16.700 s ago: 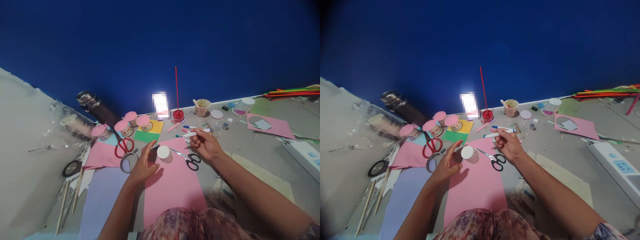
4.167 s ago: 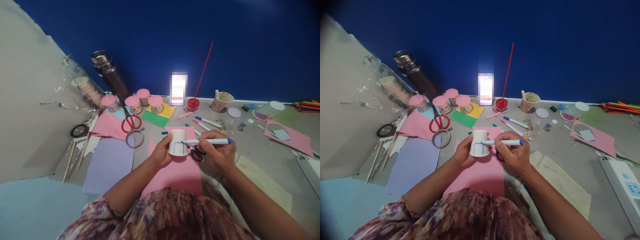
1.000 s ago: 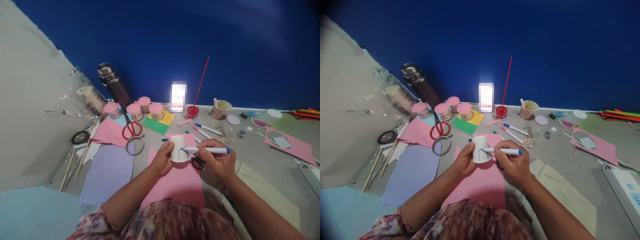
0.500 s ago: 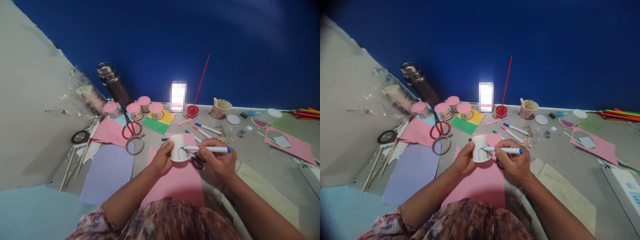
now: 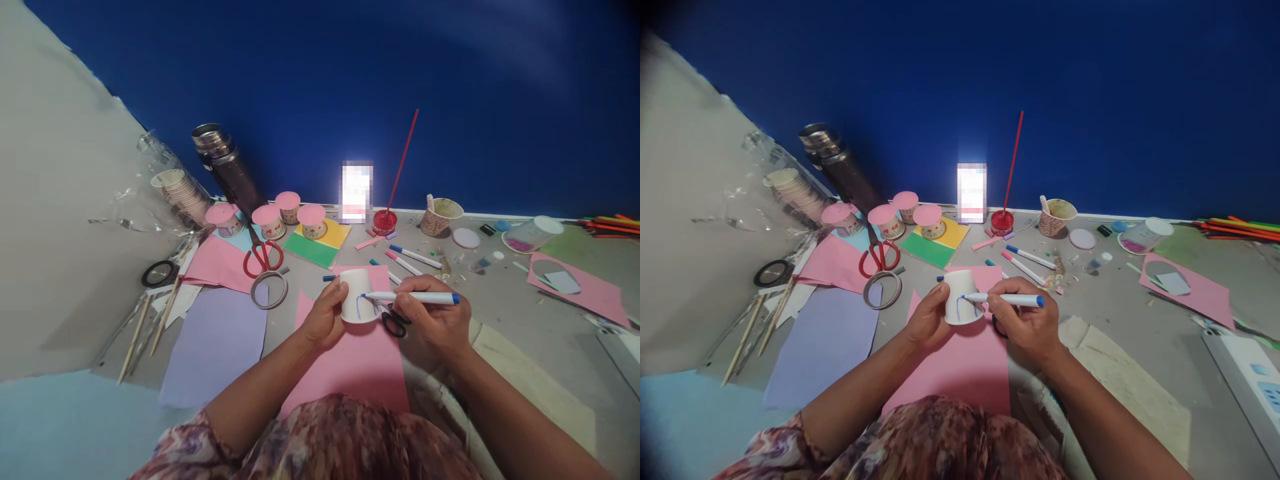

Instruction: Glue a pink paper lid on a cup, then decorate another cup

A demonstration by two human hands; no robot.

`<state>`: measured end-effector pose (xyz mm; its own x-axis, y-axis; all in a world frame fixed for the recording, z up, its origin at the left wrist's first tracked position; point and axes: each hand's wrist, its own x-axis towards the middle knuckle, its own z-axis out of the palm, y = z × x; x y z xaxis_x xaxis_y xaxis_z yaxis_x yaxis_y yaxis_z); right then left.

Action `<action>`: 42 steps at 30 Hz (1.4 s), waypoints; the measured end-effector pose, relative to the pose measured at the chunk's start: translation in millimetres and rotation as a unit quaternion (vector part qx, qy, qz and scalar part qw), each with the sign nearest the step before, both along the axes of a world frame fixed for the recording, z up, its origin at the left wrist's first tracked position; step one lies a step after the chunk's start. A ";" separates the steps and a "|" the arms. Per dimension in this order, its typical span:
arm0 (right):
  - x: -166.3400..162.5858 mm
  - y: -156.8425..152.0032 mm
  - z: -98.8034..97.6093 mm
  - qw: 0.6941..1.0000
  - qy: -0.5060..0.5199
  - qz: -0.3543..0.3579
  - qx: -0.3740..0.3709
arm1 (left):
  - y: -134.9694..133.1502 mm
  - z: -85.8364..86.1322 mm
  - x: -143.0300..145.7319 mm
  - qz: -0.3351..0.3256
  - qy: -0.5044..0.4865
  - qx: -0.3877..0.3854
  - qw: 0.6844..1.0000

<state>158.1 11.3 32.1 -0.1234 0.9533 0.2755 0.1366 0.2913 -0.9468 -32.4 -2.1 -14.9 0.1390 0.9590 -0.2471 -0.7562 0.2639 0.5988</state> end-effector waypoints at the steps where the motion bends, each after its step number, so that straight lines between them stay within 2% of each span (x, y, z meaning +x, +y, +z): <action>1: -0.4 0.2 2.0 1.000 0.005 -0.003 0.004 | 0.0 0.2 -0.3 -0.002 0.002 0.000 1.000; 7: -1.5 2.1 8.1 1.000 0.026 -0.004 0.010 | -0.2 0.7 -1.3 -0.012 0.008 -0.006 1.000; 12: -0.7 1.7 5.0 1.000 0.011 0.004 0.018 | -0.3 2.2 -0.7 -0.009 0.009 -0.009 1.000; 26: -0.6 -1.7 -9.6 0.999 0.031 0.029 -0.021 | 0.9 0.0 1.8 -0.003 0.015 0.001 1.000; 42: -0.3 -1.8 -10.3 0.998 0.038 0.029 -0.031 | 0.3 3.0 2.2 -0.002 0.019 0.007 1.000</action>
<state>157.8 9.5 21.8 -0.1607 0.9607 0.2265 0.0478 0.2368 -0.9704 -30.1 -1.8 -11.9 0.1325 0.9620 -0.2386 -0.7316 0.2574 0.6313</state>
